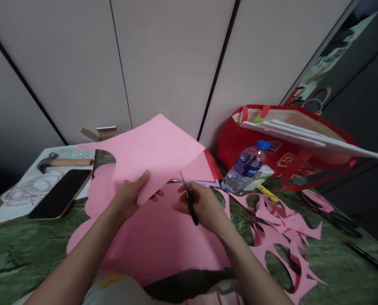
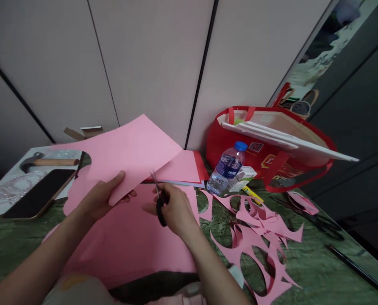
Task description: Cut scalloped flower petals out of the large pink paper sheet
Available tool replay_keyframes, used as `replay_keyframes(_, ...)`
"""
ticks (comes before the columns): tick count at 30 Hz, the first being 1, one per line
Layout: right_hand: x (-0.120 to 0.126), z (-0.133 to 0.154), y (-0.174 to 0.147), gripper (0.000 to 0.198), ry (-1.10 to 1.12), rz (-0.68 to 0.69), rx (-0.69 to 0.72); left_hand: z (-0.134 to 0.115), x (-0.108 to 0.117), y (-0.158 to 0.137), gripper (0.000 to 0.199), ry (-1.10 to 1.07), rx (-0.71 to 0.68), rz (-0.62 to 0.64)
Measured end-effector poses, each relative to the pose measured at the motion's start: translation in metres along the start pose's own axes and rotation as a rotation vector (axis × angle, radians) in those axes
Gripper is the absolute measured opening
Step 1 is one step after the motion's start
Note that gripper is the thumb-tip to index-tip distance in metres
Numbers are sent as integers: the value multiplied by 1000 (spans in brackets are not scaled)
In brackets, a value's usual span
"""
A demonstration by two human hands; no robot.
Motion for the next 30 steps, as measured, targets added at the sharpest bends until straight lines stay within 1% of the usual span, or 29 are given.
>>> replay_keyframes(1, -11, -8, 0, 37, 109, 104, -81, -2, 1, 0, 27, 22, -44, -14)
replay_keyframes(2, -21, -13, -2, 41, 193, 181, -135, -3, 2, -1, 31, 48, -87, -36)
replay_keyframes(5, -40, -22, -5, 47, 361, 285, -214, -9, 5, -5, 41, 146, -183, -106)
replay_keyframes(8, -49, -23, -8, 42, 510, 286, -226, -12, 4, -10, 44, 257, -211, -154)
replay_keyframes(9, -50, -21, -9, 39, 543, 277, -216, -12, 3, -12, 45, 309, -209, -175)
replay_keyframes(11, -53, -17, -10, 37, 590, 301, -197, -12, 2, -16, 45, 401, -208, -230)
replay_keyframes(13, -56, -12, -11, 35, 632, 325, -184, -12, 2, -19, 42, 450, -227, -296)
replay_keyframes(15, -55, -8, -11, 33, 664, 307, -175, -12, 3, -21, 38, 478, -255, -359)
replay_keyframes(18, -54, -8, -9, 31, 688, 243, -171, -12, 4, -22, 35, 542, -281, -415)
replay_keyframes(20, -53, -7, -8, 29, 706, 199, -158, -9, 6, -21, 35, 568, -246, -441)
replay_keyframes(24, -52, -5, -7, 28, 738, 145, -131, -3, 6, -24, 33, 537, -109, -487)
replay_keyframes(26, -52, -4, -7, 28, 732, 126, -127, -4, 6, -28, 31, 505, -78, -527)
replay_keyframes(28, -52, -2, -7, 28, 715, 104, -122, -5, 4, -32, 30, 495, -41, -540)
replay_keyframes(30, -53, -3, -7, 28, 706, 78, -140, -1, 3, -34, 34, 525, 68, -518)
Point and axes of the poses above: each hand's wrist, its own y-axis towards the middle knuckle, its own x-axis out of the back of the hand, z = x × y, the point moved 6 cm from there along y, towards the middle knuckle, and after that the axes turned 3 degrees about x, right-handed, at the moved point
